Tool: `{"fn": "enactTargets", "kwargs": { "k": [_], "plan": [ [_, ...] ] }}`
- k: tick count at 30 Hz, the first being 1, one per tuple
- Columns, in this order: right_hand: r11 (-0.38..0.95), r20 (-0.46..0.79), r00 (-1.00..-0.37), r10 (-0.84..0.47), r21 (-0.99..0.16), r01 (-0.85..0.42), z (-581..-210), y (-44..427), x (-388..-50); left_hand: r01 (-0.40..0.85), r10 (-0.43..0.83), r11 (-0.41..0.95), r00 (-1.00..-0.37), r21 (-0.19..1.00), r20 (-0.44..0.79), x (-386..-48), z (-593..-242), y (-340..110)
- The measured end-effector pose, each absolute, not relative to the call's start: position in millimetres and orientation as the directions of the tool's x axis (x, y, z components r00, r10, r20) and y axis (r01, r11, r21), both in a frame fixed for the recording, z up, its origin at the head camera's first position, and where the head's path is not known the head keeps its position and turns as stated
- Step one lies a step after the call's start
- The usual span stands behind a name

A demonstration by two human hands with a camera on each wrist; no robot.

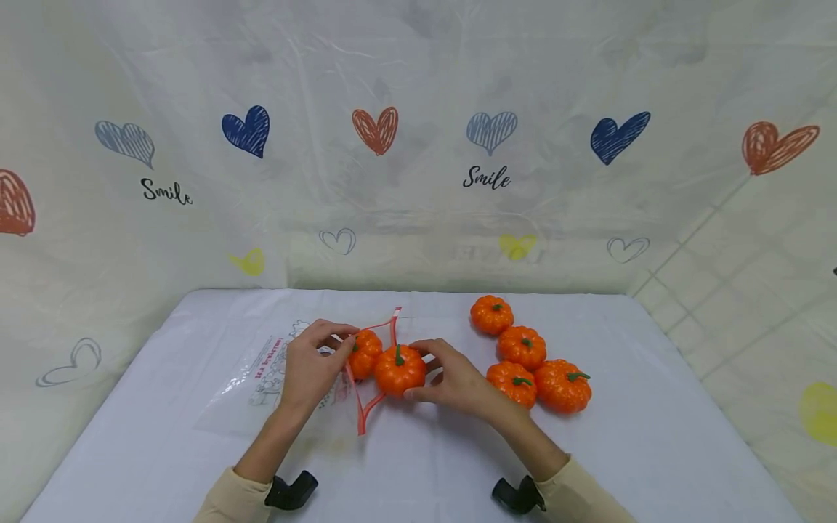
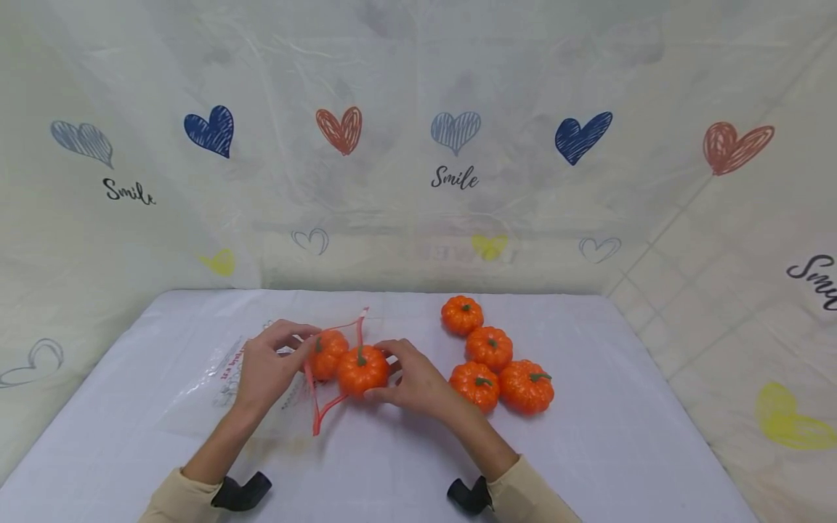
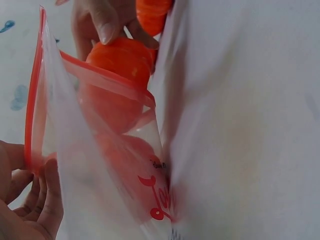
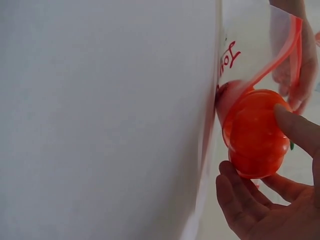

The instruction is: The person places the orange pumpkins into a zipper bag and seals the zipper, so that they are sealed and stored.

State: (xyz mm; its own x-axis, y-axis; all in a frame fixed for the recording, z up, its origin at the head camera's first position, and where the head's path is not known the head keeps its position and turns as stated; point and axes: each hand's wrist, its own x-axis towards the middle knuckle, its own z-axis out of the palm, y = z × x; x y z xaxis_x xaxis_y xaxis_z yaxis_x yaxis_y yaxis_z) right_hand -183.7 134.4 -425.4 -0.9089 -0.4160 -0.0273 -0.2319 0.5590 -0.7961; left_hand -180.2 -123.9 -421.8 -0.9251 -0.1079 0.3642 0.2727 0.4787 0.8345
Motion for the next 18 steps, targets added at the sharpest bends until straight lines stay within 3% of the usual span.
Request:
{"fn": "enactTargets", "kwargs": {
  "k": [18],
  "plan": [
    [0.581, -0.039, -0.929, -0.368, -0.79, -0.197, -426.0, 119.6, -190.7, 0.266, -0.099, 0.461, -0.933, 0.847, 0.347, -181.0, -422.1, -124.4]
  ]
}}
